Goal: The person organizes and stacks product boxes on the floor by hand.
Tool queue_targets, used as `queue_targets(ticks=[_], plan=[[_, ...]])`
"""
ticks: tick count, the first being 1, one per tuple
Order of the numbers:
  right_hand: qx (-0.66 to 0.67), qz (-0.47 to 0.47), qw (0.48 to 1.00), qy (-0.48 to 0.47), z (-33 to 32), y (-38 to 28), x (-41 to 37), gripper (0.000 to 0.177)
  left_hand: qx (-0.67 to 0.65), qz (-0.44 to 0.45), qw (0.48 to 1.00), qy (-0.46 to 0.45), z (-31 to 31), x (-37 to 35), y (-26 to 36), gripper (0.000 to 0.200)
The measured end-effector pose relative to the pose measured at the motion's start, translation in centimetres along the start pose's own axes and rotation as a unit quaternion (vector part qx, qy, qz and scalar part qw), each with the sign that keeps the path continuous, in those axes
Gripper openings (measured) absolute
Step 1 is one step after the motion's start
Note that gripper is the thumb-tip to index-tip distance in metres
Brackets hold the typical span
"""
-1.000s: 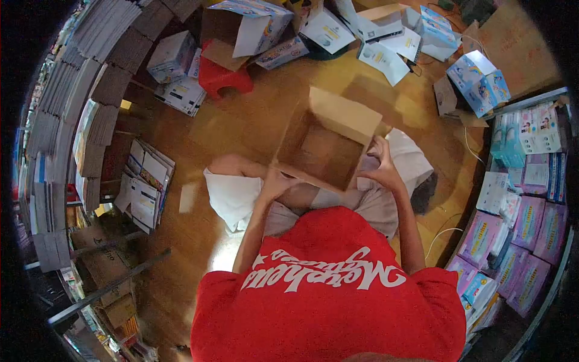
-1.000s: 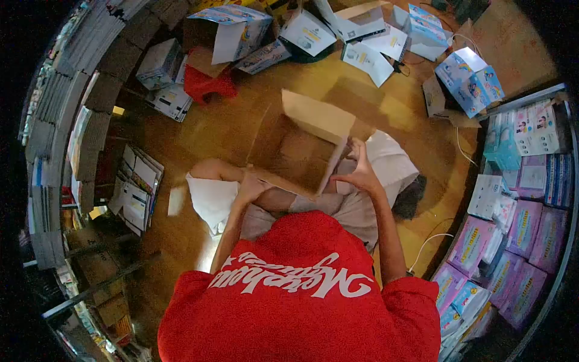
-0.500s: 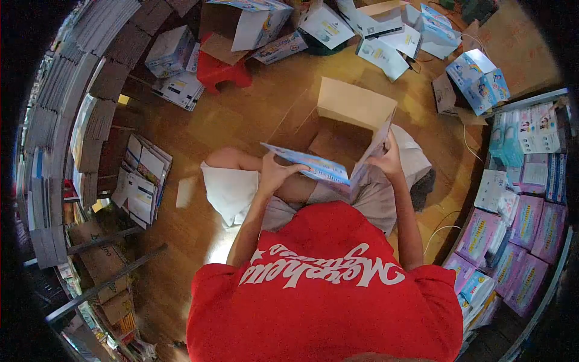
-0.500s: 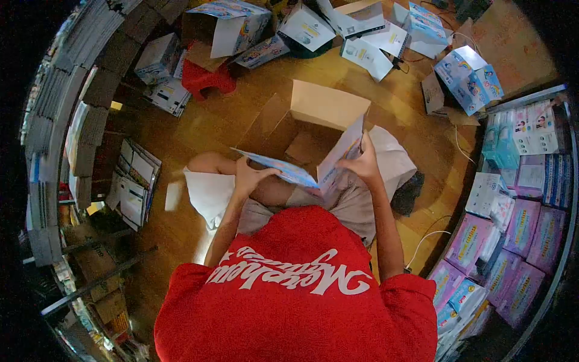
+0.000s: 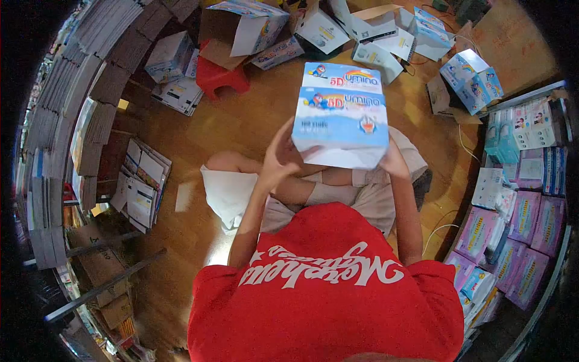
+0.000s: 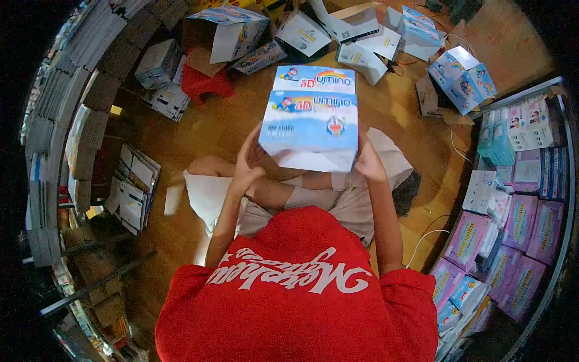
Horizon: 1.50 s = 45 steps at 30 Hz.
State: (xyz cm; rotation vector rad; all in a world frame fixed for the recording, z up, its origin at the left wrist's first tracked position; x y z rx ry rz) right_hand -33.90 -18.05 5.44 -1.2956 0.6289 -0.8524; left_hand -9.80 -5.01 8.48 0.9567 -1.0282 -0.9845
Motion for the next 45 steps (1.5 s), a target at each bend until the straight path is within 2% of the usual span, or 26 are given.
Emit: queue_targets(ticks=[1, 2, 5, 7, 12, 16, 19, 21, 23, 25, 27, 29, 30, 31, 34, 37, 40, 43, 44, 45], plan=[[0.124, 0.104, 0.986, 0.048, 0.3, 0.9, 0.2, 0.051, 0.046, 0.034, 0.998, -0.022, 0.9, 0.1, 0.3, 0.096], [0.244, 0.206, 0.943, 0.094, 0.6, 1.8, 0.1, 0.053, 0.085, 0.019, 0.996, 0.007, 1.2, 0.1, 0.0, 0.096], [0.316, 0.321, 0.886, 0.113, 0.4, 4.3, 0.2, 0.053, 0.178, -0.014, 0.979, 0.101, 1.5, -0.1, -1.4, 0.093], [0.321, 0.286, 0.895, 0.118, 2.8, 1.7, -0.1, 0.051, 0.208, -0.018, 0.964, 0.166, 1.0, 0.0, -2.0, 0.087], [0.303, 0.225, 0.923, 0.074, 3.0, 2.2, 0.3, 0.050, 0.217, -0.034, 0.950, 0.223, 0.8, -0.2, -1.5, 0.074], [0.296, 0.217, 0.927, 0.081, 2.7, 3.3, 0.3, 0.049, 0.166, -0.072, 0.948, 0.261, 0.9, -0.4, -1.1, 0.071], [0.315, 0.218, 0.918, 0.107, 3.3, 3.4, -0.2, 0.049, 0.200, -0.057, 0.933, 0.292, 0.6, -0.6, -1.2, 0.066], [0.346, 0.238, 0.899, 0.124, 3.8, 3.3, -0.7, 0.049, 0.247, -0.079, 0.919, 0.296, 0.6, -0.8, -0.7, 0.063], [0.243, 0.164, 0.951, 0.099, 3.5, 5.0, -0.9, 0.052, 0.267, -0.085, 0.911, 0.302, 0.5, -0.7, -0.2, 0.061], [0.223, 0.148, 0.959, 0.095, 2.8, 5.7, -1.2, 0.060, 0.261, -0.071, 0.911, 0.312, 0.4, -0.5, 0.1, 0.061], [0.290, 0.196, 0.930, 0.110, 5.9, -0.8, -1.2, 0.086, 0.276, -0.070, 0.905, 0.317, 0.1, -0.4, 0.3, 0.059], [0.056, 0.041, 0.993, 0.095, 6.9, -1.9, -1.0, 0.086, 0.308, -0.085, 0.895, 0.311, 0.1, -0.4, 0.6, 0.060], [-0.065, -0.039, 0.993, 0.086, 7.2, -2.5, -1.0, 0.086, 0.331, -0.100, 0.888, 0.303, 0.3, -0.4, 1.0, 0.062], [-0.081, -0.026, 0.992, 0.096, 6.9, -2.4, -0.9, 0.077, 0.354, -0.116, 0.880, 0.294, 0.6, -0.4, 1.4, 0.065], [-0.115, 0.029, 0.986, 0.118, 6.2, -3.2, -0.6, 0.053, 0.281, -0.077, 0.915, 0.280, 1.0, 0.0, 2.3, 0.077], [-0.102, 0.072, 0.988, 0.087, 6.2, -2.5, -0.8, 0.053, 0.309, 0.045, 0.902, 0.297, 0.9, 0.8, 2.9, 0.086], [-0.109, 0.072, 0.987, 0.098, 6.6, -3.4, -1.0, 0.051, 0.244, 0.029, 0.943, 0.227, 1.0, 1.6, 3.4, 0.083], [-0.215, 0.010, 0.971, 0.104, 6.0, -4.0, -0.9, 0.051, 0.286, 0.112, 0.907, 0.289, -1.6, 1.7, 2.4, 0.074], [-0.205, 0.035, 0.973, 0.098, 6.4, -4.4, -1.1, 0.049, 0.283, 0.049, 0.894, 0.343, -2.5, 1.6, 3.3, 0.069], [-0.194, 0.059, 0.975, 0.092, 7.0, -5.3, -1.4, 0.048, 0.303, 0.050, 0.890, 0.337, -2.7, 1.7, 3.8, 0.068]])
Point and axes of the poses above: each hand's wrist, its own x-axis towards the middle knuckle, its own z-axis out of the palm, y = z × x, the point moved 4 cm from there along x, towards the middle knuckle, and after that the axes turned 6 degrees about x, right-handed, at the moved point
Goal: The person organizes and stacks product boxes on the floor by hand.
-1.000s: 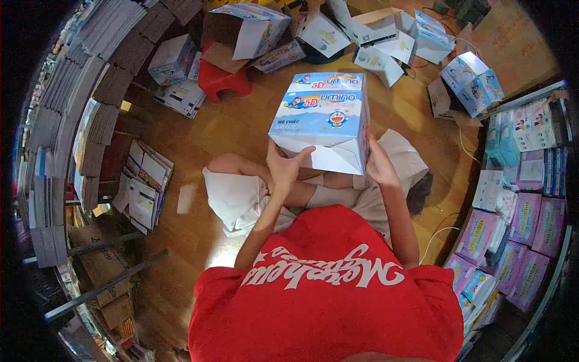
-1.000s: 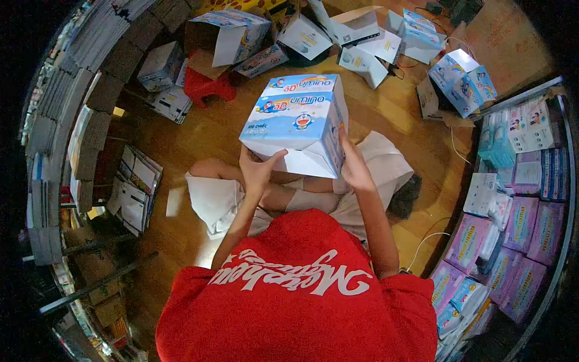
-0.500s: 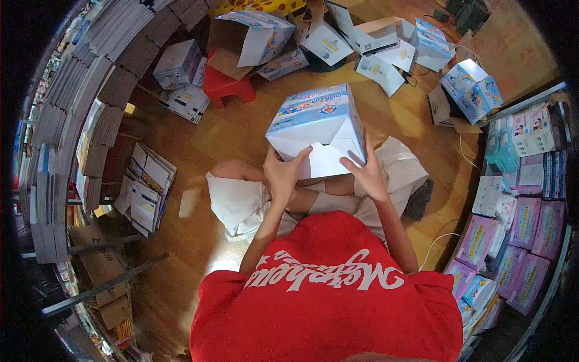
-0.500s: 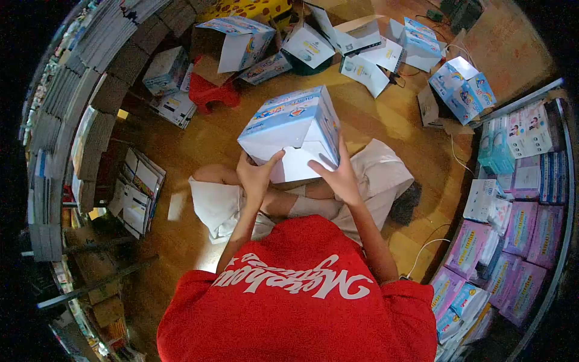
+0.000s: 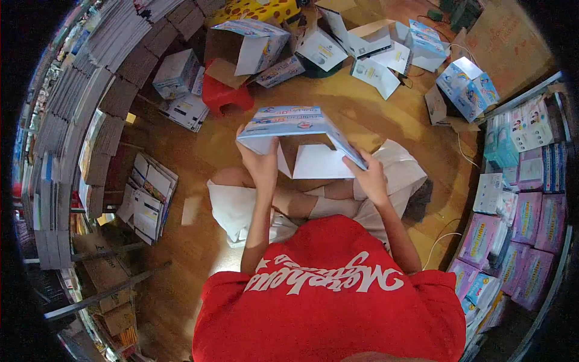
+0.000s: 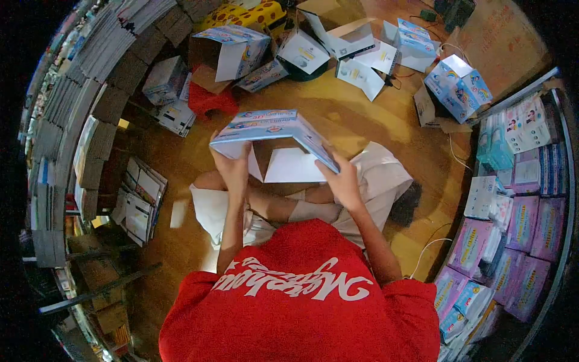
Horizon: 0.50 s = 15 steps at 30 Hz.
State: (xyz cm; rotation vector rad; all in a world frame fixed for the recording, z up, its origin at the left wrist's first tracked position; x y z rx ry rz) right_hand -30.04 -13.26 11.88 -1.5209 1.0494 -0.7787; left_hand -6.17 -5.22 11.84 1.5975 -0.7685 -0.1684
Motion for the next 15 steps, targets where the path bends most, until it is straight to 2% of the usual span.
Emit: queue_targets(ticks=[1, 2, 3, 6, 7, 9, 12, 15], plan=[[0.008, 0.025, 1.000, -0.012, 0.1, -0.4, -0.3, 0.047, 0.019, 0.008, 1.000, -0.004, -0.2, 0.2, 0.2, 0.067], [0.001, -0.017, 1.000, -0.005, 0.0, 0.0, -0.1, 0.046, 0.038, 0.016, 0.999, -0.007, -0.2, 0.2, 0.3, 0.067], [-0.005, -0.060, 0.998, 0.000, -0.3, 0.8, 0.5, 0.045, -0.014, 0.013, 1.000, -0.016, -0.1, 0.2, 0.2, 0.064], [-0.037, -0.163, 0.985, 0.034, -1.3, 0.5, 1.1, 0.044, -0.075, -0.122, 0.984, -0.103, 0.1, -0.9, -0.1, 0.064], [-0.051, -0.194, 0.978, 0.050, -1.6, -0.1, 1.1, 0.044, -0.137, -0.163, 0.968, -0.131, 0.4, -1.3, 0.0, 0.063], [-0.048, -0.206, 0.976, 0.051, -2.3, -0.9, 0.9, 0.048, -0.259, -0.243, 0.916, -0.186, 1.2, -2.5, 0.1, 0.064], [-0.068, -0.213, 0.974, 0.021, -3.0, -1.1, 0.8, 0.052, -0.466, -0.359, 0.776, -0.226, 2.0, -5.1, 0.7, 0.064], [-0.095, -0.236, 0.966, -0.055, -3.8, -2.1, 0.6, 0.054, -0.445, -0.355, 0.803, -0.175, 1.8, -5.3, 0.8, 0.053]])
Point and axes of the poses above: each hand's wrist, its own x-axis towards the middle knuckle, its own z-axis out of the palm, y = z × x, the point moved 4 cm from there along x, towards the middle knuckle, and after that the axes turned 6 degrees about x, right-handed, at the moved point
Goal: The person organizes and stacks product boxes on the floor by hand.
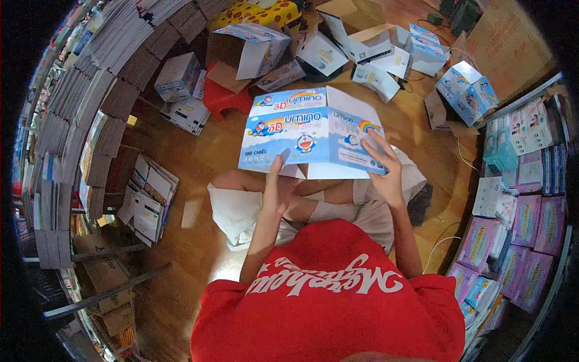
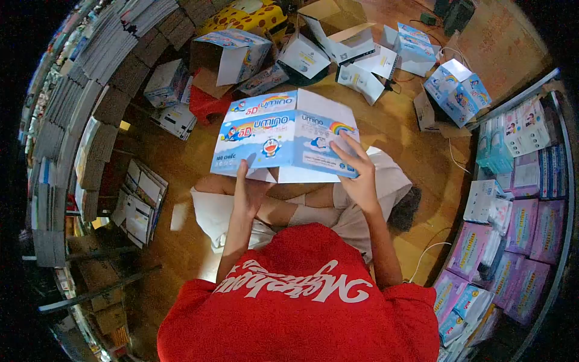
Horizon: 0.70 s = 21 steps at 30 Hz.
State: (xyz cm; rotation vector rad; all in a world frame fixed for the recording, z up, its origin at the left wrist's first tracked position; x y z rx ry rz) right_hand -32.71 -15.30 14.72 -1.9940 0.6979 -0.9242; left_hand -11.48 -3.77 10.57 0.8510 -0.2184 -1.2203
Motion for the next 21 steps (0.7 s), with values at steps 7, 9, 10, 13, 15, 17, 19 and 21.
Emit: queue_targets(ticks=[7, 9, 10, 13, 15, 17, 19, 21], plan=[[0.237, 0.017, 0.971, 0.033, 1.1, 1.0, -2.3, 0.081, 0.009, 0.040, 0.996, 0.076, -3.7, 1.1, 0.4, 0.042], [0.330, 0.150, 0.927, 0.095, 1.6, 1.7, -2.6, 0.077, 0.020, 0.062, 0.995, 0.073, -1.8, 0.1, 0.8, 0.042], [0.358, 0.194, 0.910, 0.081, 2.0, 4.2, -3.3, 0.071, 0.022, 0.061, 0.996, 0.064, -1.7, -0.1, 0.6, 0.043], [0.413, 0.218, 0.880, 0.089, 2.2, 4.8, -3.3, 0.050, 0.059, 0.052, 0.996, 0.048, -2.4, -0.1, -0.2, 0.049], [0.465, 0.200, 0.855, 0.111, 2.1, 4.7, -3.3, 0.043, 0.114, 0.039, 0.991, 0.062, -5.2, 1.0, -1.2, 0.056], [0.409, 0.195, 0.886, 0.095, 1.7, 5.1, -3.4, 0.037, 0.241, 0.118, 0.958, 0.099, -7.6, 2.4, -0.5, 0.062], [0.354, 0.191, 0.914, 0.058, 1.2, 5.8, -3.3, 0.031, 0.376, 0.177, 0.896, 0.159, -10.8, 3.8, 0.4, 0.069], [0.299, 0.195, 0.934, -0.004, 0.9, 6.8, -3.2, 0.026, 0.481, 0.221, 0.825, 0.197, -13.3, 4.5, 2.0, 0.072]])
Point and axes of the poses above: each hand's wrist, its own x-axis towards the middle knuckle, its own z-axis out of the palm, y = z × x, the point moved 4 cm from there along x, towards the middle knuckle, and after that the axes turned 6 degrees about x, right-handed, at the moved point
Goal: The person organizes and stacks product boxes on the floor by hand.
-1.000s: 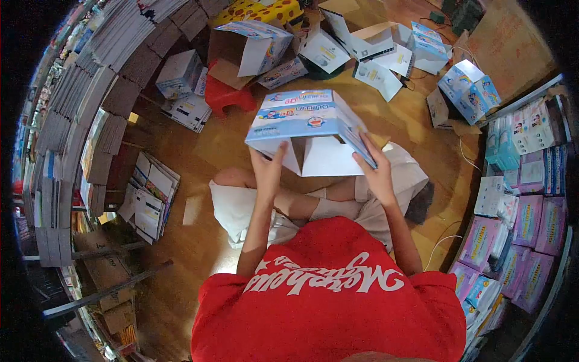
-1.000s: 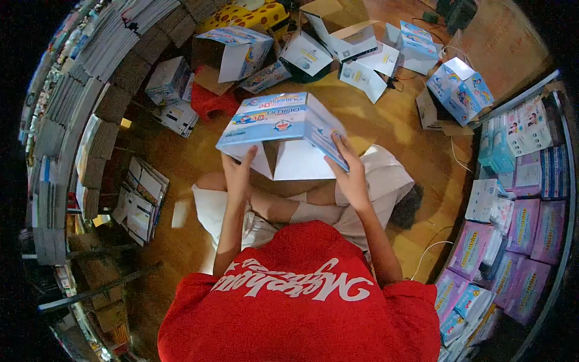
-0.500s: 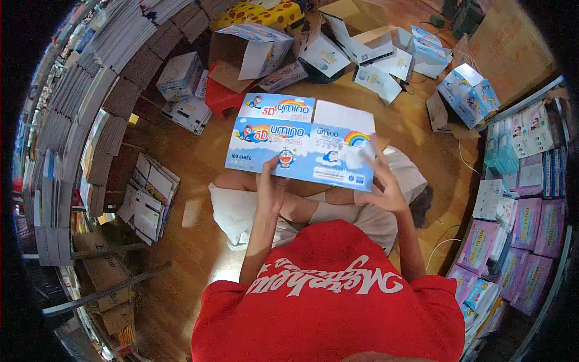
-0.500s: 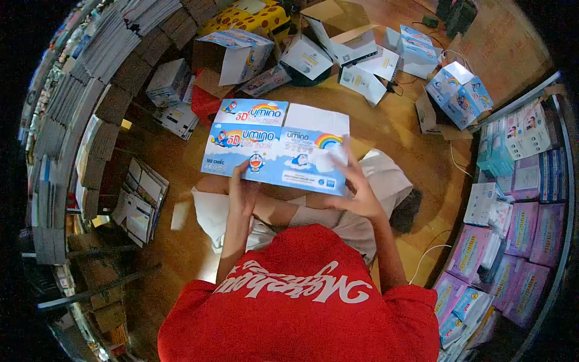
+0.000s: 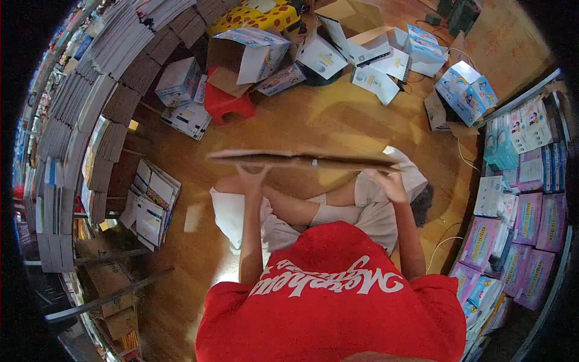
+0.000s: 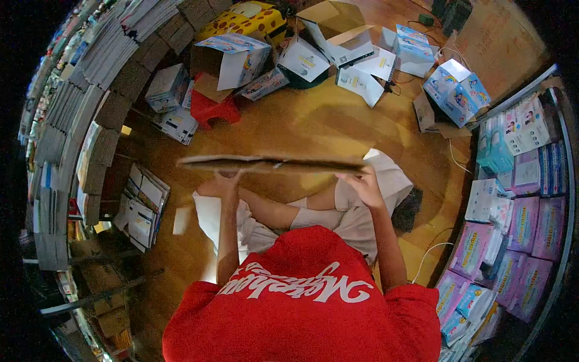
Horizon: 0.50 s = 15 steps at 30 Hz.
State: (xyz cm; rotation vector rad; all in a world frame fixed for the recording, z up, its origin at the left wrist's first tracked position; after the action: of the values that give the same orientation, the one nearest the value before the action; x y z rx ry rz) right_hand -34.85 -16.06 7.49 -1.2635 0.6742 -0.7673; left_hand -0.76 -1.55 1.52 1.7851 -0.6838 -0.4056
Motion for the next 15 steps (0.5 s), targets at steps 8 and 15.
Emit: queue_targets(ticks=[8, 15], plan=[[-0.126, -0.104, 0.986, -0.027, -0.8, 2.1, 4.2, 0.025, -0.018, 0.111, 0.937, -0.331, -0.4, 3.1, 4.9, 0.023], [-0.267, -0.006, 0.962, 0.055, -5.5, 13.4, 8.6, 0.024, 0.076, 0.050, 0.955, -0.281, 5.1, 4.9, -8.1, 0.031]])
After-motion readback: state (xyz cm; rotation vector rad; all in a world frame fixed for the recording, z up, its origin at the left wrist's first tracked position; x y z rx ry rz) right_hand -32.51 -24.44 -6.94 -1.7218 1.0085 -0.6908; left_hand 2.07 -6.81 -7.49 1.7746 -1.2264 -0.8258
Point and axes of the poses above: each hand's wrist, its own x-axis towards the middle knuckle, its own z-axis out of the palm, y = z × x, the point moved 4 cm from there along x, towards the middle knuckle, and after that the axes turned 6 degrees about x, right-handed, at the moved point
